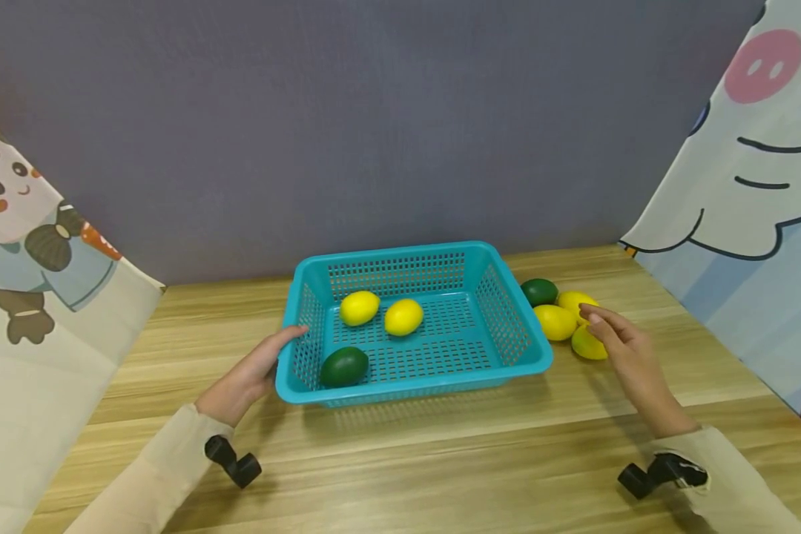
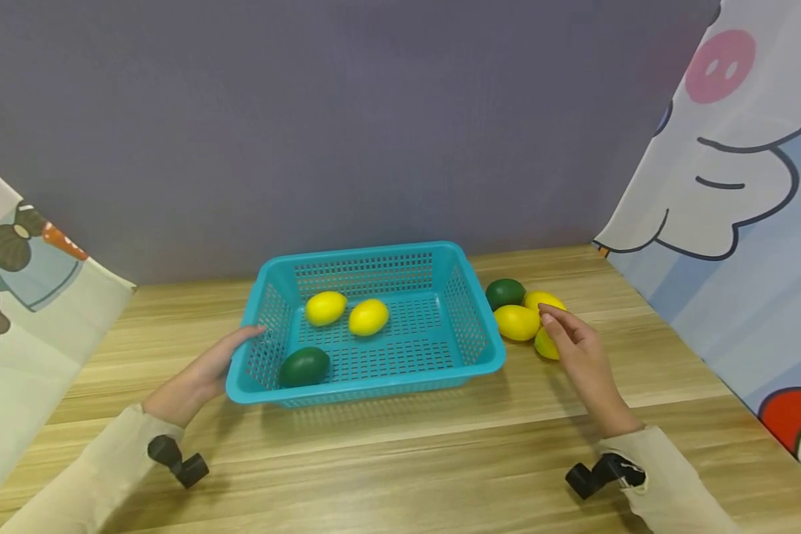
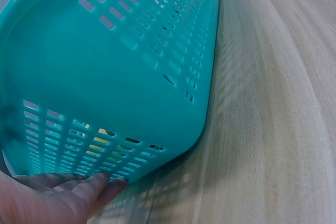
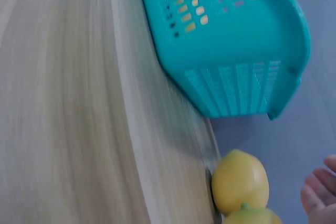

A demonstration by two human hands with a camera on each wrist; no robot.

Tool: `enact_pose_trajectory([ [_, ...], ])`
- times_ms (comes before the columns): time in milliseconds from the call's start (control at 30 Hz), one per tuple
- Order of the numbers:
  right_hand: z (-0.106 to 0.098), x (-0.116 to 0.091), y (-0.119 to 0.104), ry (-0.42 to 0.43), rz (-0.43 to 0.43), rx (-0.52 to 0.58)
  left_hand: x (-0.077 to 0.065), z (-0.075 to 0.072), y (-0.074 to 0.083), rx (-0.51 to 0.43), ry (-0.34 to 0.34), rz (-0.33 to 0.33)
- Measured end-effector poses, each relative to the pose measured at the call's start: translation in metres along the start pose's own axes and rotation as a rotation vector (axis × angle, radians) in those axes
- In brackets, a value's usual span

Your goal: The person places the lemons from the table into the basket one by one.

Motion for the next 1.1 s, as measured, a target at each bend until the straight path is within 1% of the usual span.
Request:
enact_pose_trajectory([
  [67,-0.004,0.0,0.003,0.006,0.011,-0.103,0.0,0.0,0.0,0.001,0.003,-0.002],
  [133,-0.006,0.001,0.004,-0.001,0.011,-0.176,-0.001,-0.001,0.0,0.002,0.007,-0.004],
  [200,-0.008,0.002,0.005,-0.014,0.001,-0.219,-0.001,-0.001,-0.001,0.003,0.011,-0.005],
  [267,-0.009,0.003,0.008,-0.034,0.009,-0.262,-0.001,-0.001,-0.001,0.001,0.015,-0.005],
  [367,-0.011,0.005,0.014,-0.063,0.03,-0.319,-0.001,0.0,-0.001,-0.008,0.018,-0.001],
  [433,-0.012,0.006,0.021,-0.085,0.059,-0.356,-0.001,0.0,-0.001,-0.016,0.021,0.001],
  [467,-0.013,0.007,0.024,-0.096,0.07,-0.369,-0.001,0.0,-0.001,-0.019,0.023,0.003],
  [667,-0.012,0.008,0.045,-0.189,0.194,-0.444,0.001,0.0,-0.002,-0.022,0.03,0.01],
  [767,-0.011,0.007,0.053,-0.233,0.237,-0.465,0.001,0.0,-0.001,-0.021,0.036,0.009],
  [900,-0.009,0.006,0.058,-0.262,0.263,-0.47,0.001,0.0,0.0,-0.02,0.039,0.011],
  [1100,-0.007,0.005,0.06,-0.263,0.264,-0.49,0.0,-0.001,-0.001,-0.037,0.028,0.01],
])
Point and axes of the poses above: each hand's wrist, its own x-axis towards the middle knuckle, its own z-axis out of the palm, y = z × x, the point moved 8 cm from there along x, towards the middle knuckle, and after that the axes turned 2 degrees about y, right-handed, at the moved point
